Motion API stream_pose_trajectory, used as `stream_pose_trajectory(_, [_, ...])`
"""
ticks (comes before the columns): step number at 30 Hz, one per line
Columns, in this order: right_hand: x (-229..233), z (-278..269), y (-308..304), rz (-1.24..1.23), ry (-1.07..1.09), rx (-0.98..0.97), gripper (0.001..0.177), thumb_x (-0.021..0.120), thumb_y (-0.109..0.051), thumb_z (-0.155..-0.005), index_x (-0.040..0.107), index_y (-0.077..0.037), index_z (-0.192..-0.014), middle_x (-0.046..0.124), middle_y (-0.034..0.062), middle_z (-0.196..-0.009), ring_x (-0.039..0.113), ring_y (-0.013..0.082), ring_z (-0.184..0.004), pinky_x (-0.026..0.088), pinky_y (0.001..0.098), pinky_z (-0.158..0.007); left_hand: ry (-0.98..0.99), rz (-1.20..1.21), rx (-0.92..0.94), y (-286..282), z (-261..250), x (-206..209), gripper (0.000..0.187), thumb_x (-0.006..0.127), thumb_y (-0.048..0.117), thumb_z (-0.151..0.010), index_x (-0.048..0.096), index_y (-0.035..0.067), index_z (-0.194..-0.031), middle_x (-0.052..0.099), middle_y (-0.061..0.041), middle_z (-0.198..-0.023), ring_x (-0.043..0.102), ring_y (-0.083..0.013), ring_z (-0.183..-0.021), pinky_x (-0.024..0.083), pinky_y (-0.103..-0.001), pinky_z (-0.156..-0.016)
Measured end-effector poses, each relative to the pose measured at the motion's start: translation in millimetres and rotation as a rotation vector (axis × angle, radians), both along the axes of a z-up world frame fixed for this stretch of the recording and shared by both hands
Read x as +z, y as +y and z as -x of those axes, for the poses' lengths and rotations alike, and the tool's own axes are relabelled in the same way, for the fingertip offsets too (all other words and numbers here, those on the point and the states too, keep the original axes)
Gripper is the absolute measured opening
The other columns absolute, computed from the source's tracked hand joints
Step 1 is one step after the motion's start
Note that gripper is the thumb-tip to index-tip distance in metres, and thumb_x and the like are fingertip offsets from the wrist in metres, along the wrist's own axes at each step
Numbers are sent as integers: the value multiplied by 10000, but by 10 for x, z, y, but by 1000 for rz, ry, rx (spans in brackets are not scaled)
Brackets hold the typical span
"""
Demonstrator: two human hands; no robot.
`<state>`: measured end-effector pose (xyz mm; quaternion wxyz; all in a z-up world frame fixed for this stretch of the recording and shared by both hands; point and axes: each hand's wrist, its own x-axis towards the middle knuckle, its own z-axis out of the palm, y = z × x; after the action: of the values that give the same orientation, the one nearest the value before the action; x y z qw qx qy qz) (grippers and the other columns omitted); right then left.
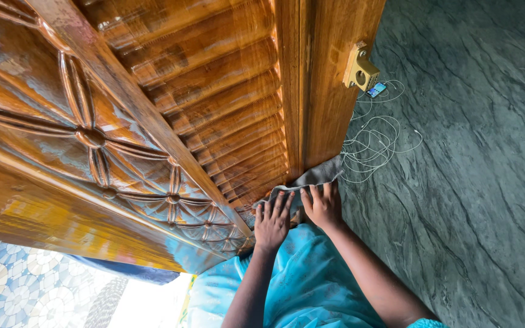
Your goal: The person wipes the surface of a wooden door with a gray cloth, moving methodically across the carved panels and flat areas. The camera remains focused on the hands and the door throughout the task.
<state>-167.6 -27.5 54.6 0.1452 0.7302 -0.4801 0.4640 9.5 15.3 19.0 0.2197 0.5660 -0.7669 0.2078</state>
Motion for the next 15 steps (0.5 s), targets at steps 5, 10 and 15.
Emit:
stream_pose_trajectory(5, [454, 8, -14, 105, -14, 13, 405, 682, -323, -955, 665, 29, -1154, 548, 285, -1246, 528, 524, -1163, 457, 603, -984, -45, 41, 9, -94, -52, 165, 656, 552, 322, -939, 408, 339, -1579, 518, -10, -1539, 601, -286, -1147, 436, -502, -1051])
stream_pose_trajectory(10, [500, 9, -116, -10, -29, 1, 410, 730, -376, -975, 659, 20, -1055, 538, 253, -1066, 543, 481, -1008, 447, 583, -848, -30, 100, -11, -103, -64, 176, 621, 578, 315, -963, 463, 324, -1574, 547, -14, -1527, 611, -249, -1118, 479, -463, -958])
stream_pose_trajectory(15, [466, 0, -170, 126, -15, -4, 399, 703, -361, -983, 649, 20, -1090, 549, 255, -1138, 541, 489, -1060, 449, 585, -889, -45, 178, 4, -132, -72, 254, 612, 597, 351, -934, 491, 334, -1536, 571, -5, -1492, 609, -241, -1116, 514, -448, -917])
